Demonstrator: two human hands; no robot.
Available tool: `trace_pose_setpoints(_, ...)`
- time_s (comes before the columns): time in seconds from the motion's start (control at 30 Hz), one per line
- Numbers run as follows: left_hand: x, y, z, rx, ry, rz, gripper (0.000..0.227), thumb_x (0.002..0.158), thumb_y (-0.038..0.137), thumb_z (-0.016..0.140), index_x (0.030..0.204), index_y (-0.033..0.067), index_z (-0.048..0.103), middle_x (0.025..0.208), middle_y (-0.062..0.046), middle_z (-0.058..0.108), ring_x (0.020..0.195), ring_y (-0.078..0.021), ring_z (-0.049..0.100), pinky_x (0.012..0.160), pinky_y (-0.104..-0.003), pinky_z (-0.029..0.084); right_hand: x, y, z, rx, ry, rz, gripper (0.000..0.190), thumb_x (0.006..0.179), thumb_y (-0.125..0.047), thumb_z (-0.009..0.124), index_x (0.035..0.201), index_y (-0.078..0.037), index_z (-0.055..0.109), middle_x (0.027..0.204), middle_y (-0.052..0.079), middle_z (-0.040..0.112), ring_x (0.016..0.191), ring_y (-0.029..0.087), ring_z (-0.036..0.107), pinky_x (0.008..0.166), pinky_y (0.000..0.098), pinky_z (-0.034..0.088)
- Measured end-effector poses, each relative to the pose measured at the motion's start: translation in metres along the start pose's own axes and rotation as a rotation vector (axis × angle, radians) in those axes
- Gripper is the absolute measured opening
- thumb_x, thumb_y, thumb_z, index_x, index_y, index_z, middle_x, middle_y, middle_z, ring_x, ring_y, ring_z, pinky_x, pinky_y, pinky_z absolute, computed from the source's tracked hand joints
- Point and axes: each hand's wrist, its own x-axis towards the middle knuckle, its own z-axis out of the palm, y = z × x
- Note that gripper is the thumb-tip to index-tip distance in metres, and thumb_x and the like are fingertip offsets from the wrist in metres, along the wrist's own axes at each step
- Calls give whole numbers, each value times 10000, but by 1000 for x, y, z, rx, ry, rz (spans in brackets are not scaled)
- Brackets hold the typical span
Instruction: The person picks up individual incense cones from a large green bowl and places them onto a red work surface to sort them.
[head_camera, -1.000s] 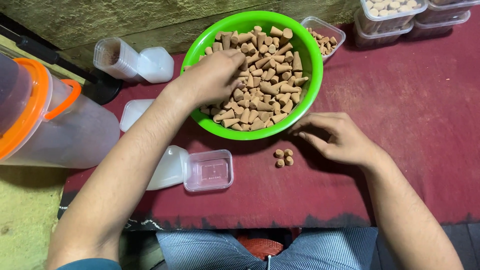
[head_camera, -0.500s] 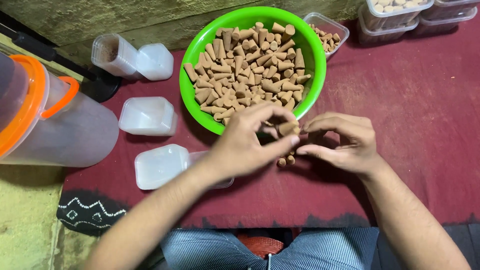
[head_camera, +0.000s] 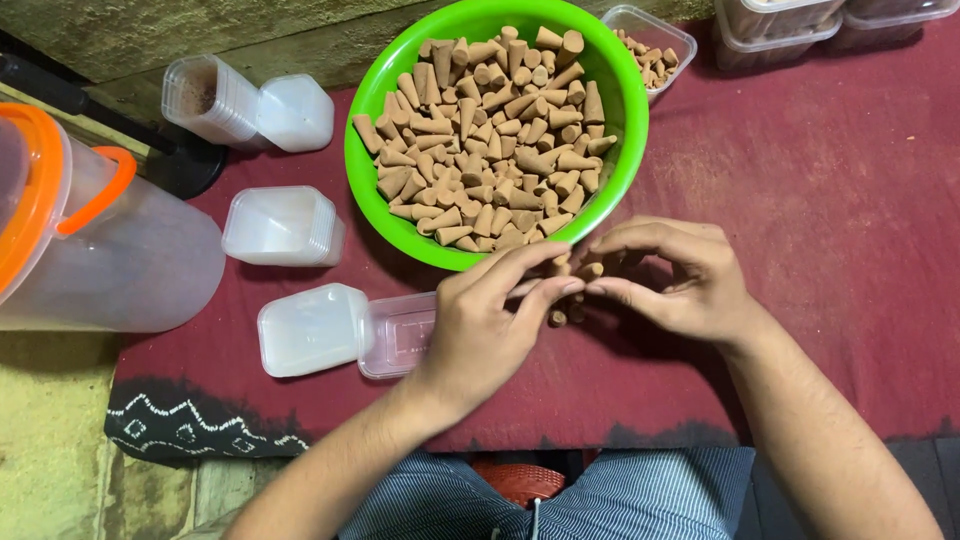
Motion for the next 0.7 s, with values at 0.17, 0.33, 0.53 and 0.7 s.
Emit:
trace_pose_setpoints(0.17,-43,-10,2,118,-56,87,329,907,-140,651,1215,-24,663,1097,-190,737,1015,-307,758,864,-349,664,1,6,-9,-124,-157,22,164,851,-29,787,1007,2,748,946,144,776,789,232,759,736,328,615)
trace_pose_setpoints(0.33,-53,-21,-2,238,-127,128,369,877,-200,652,1208,-36,674,1238,-161,711,1168,-299,689,1101,-394,556,-4,23,-11,-213,-303,60,186,909,-117,737,1057,-5,747,1026,140,787,929,242,784,898,334,631)
trace_pose_setpoints(0.53,-54,-23,2,389,-140,227,285,921,-186,621,1184,-84,659,1094,-170,630,1011,-301,668,957,-369,604,-6,30,-11,-214,-406,28,199,949,-136,672,1102,-34,747,1065,118,778,977,255,768,903,365,620)
trace_pose_setpoints(0.7,-57,-37,9,514,-133,168,212,1001,-36,582,1193,-95,651,1149,-190,706,1049,-310,685,1001,-390,581,-7,31,-11,-209,-428,35,191,938,-63,672,1117,-39,734,1060,97,784,978,250,766,895,357,607)
